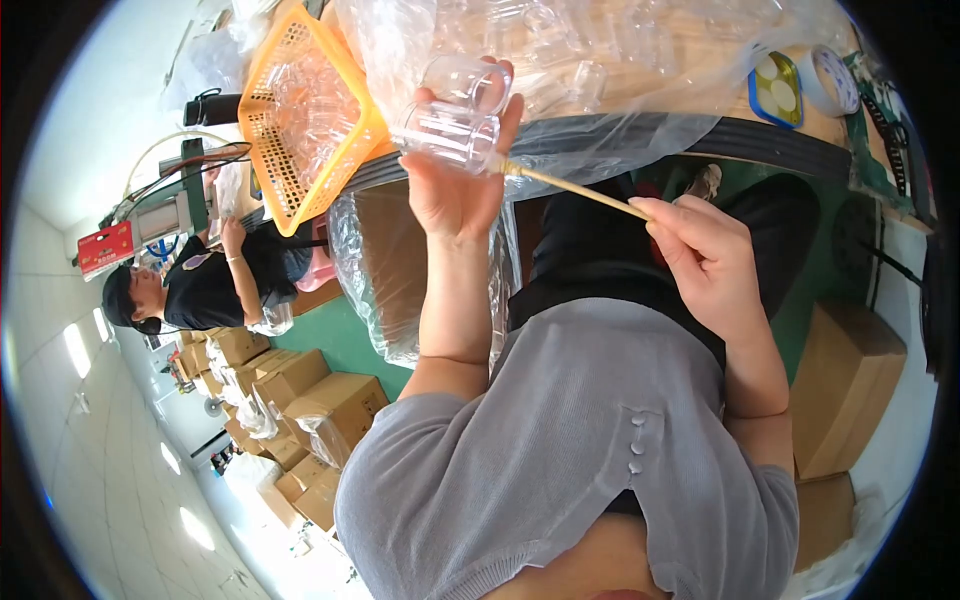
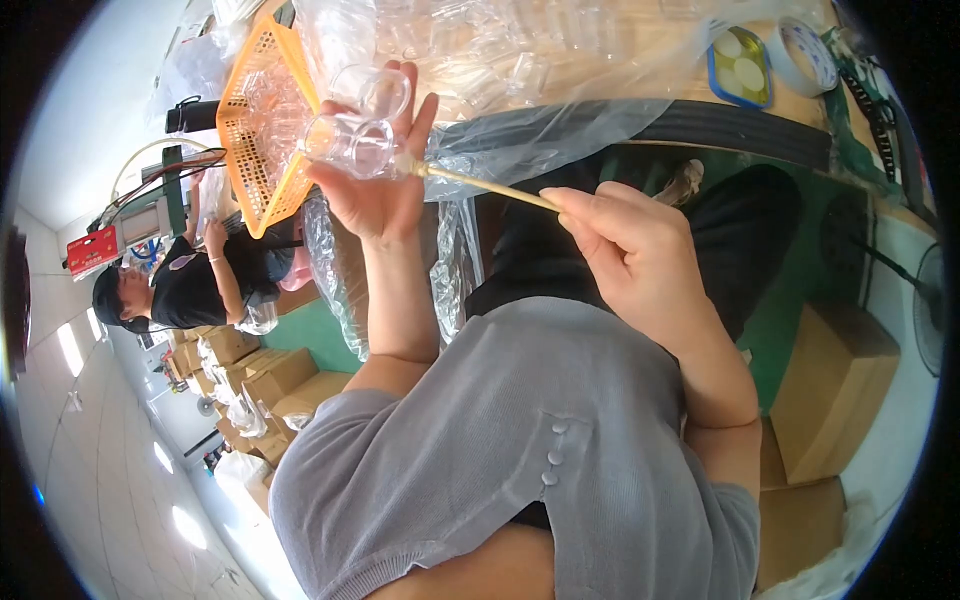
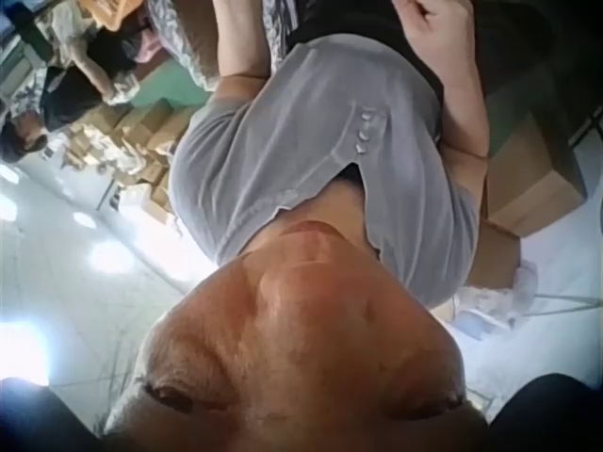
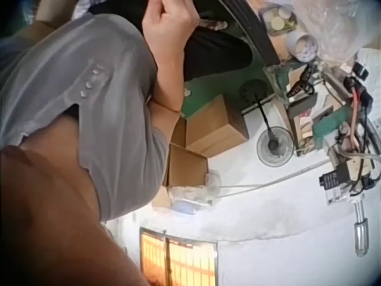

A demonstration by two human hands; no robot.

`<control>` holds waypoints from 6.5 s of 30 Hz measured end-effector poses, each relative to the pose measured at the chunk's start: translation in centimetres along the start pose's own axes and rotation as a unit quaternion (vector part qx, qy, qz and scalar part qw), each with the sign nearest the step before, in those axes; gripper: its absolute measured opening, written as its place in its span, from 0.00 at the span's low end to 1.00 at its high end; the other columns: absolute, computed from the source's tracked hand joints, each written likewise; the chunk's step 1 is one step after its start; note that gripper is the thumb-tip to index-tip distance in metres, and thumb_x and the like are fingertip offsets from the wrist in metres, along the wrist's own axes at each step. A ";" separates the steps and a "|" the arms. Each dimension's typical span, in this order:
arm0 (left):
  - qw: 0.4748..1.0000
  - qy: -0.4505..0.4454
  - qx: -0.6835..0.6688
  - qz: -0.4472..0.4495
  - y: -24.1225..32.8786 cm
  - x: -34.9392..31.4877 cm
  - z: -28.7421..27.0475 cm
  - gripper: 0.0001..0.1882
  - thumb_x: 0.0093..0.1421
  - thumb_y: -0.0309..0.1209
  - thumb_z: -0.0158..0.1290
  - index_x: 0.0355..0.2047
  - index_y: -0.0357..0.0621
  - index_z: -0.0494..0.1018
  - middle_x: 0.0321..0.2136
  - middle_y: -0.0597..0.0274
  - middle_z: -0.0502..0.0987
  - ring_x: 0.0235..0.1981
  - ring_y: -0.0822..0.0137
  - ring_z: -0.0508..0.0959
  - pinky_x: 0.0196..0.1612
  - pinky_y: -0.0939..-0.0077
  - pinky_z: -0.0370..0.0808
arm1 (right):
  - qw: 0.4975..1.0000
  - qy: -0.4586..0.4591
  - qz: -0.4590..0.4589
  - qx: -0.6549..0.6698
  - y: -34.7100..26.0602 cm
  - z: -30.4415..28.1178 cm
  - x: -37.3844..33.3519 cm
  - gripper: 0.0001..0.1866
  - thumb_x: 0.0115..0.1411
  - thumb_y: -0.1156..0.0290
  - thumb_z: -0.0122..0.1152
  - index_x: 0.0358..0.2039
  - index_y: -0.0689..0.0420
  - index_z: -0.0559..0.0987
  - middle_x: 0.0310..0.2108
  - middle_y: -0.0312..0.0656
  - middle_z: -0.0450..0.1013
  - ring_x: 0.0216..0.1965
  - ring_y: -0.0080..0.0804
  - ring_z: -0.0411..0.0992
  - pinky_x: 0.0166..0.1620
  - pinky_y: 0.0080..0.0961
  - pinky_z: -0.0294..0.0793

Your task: Applying a liquid substance using a swab to transparent plastic components at a workbench.

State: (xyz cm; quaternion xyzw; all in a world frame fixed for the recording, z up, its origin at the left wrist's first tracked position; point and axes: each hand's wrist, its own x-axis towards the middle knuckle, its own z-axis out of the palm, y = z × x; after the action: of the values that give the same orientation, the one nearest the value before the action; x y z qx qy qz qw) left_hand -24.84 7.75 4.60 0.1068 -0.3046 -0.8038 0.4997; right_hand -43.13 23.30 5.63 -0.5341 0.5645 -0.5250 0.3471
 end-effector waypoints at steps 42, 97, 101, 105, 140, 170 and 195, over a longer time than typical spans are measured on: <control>0.889 0.305 0.337 -0.055 -5.7 7.6 -7.5 0.09 0.53 0.19 0.52 0.34 0.37 0.65 0.30 0.57 0.73 0.28 0.62 0.78 0.28 0.78 0.78 | 0.982 0.113 0.152 0.018 2.2 -5.2 -4.3 0.11 0.60 0.76 0.52 0.43 0.65 0.75 0.37 0.38 0.74 0.36 0.18 0.69 0.41 0.12 0.65; 0.911 -0.102 0.393 -0.070 2.6 3.1 -1.7 0.09 0.45 0.09 0.54 0.26 0.34 0.76 0.31 0.54 0.77 0.31 0.68 0.77 0.34 0.78 0.78 | 0.996 0.035 -0.012 -0.078 -1.6 -4.6 -0.7 0.11 0.52 0.84 0.55 0.37 0.62 0.78 0.17 0.41 0.64 0.17 0.27 0.62 0.21 0.20 0.58; 0.911 -0.101 0.398 -0.043 3.0 3.0 -0.8 0.09 0.46 0.10 0.54 0.26 0.34 0.76 0.31 0.53 0.77 0.31 0.68 0.78 0.34 0.77 0.79 | 0.997 0.010 -0.008 -0.083 -1.2 -4.9 -1.0 0.11 0.53 0.83 0.55 0.37 0.63 0.77 0.16 0.40 0.63 0.17 0.27 0.60 0.21 0.20 0.58; 0.925 -0.088 0.367 -0.037 3.4 2.9 -1.0 0.09 0.46 0.09 0.54 0.25 0.34 0.75 0.31 0.52 0.77 0.30 0.66 0.78 0.34 0.76 0.79 | 0.994 0.056 0.011 -0.094 -0.6 -4.8 -0.9 0.10 0.53 0.82 0.55 0.37 0.63 0.77 0.16 0.40 0.63 0.17 0.26 0.60 0.22 0.20 0.58; 0.930 0.175 0.260 -0.192 -11.2 4.7 -1.0 0.08 0.58 0.28 0.52 0.38 0.40 0.73 0.31 0.63 0.75 0.31 0.73 0.75 0.29 0.77 0.76 | 0.982 0.130 0.129 -0.035 1.5 -6.3 -5.2 0.10 0.59 0.78 0.52 0.40 0.66 0.76 0.30 0.37 0.73 0.30 0.18 0.66 0.33 0.12 0.63; 0.911 0.369 -0.028 -0.183 -17.9 10.0 1.8 0.17 0.62 0.28 0.45 0.51 0.49 0.61 0.41 0.59 0.68 0.37 0.62 0.73 0.31 0.71 0.77 | 0.974 0.148 0.170 0.024 2.8 -6.7 -6.3 0.12 0.60 0.73 0.54 0.43 0.64 0.76 0.19 0.25 0.61 0.18 0.10 0.51 0.21 0.11 0.46; 0.927 0.277 0.159 -0.198 -15.3 8.0 0.9 0.20 0.53 0.26 0.57 0.46 0.51 0.66 0.35 0.67 0.74 0.26 0.72 0.73 0.25 0.83 0.69 | 0.909 0.353 0.151 -0.161 5.6 -11.0 -6.2 0.12 0.60 0.74 0.53 0.43 0.65 0.76 0.22 0.27 0.67 0.22 0.12 0.60 0.25 0.11 0.58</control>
State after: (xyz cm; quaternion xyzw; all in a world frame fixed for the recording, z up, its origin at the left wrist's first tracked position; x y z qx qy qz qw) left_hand -40.41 6.01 -2.74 0.4609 -0.2506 -0.7659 0.3717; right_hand -53.78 31.03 1.46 -0.2707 0.8008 -0.5230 0.1095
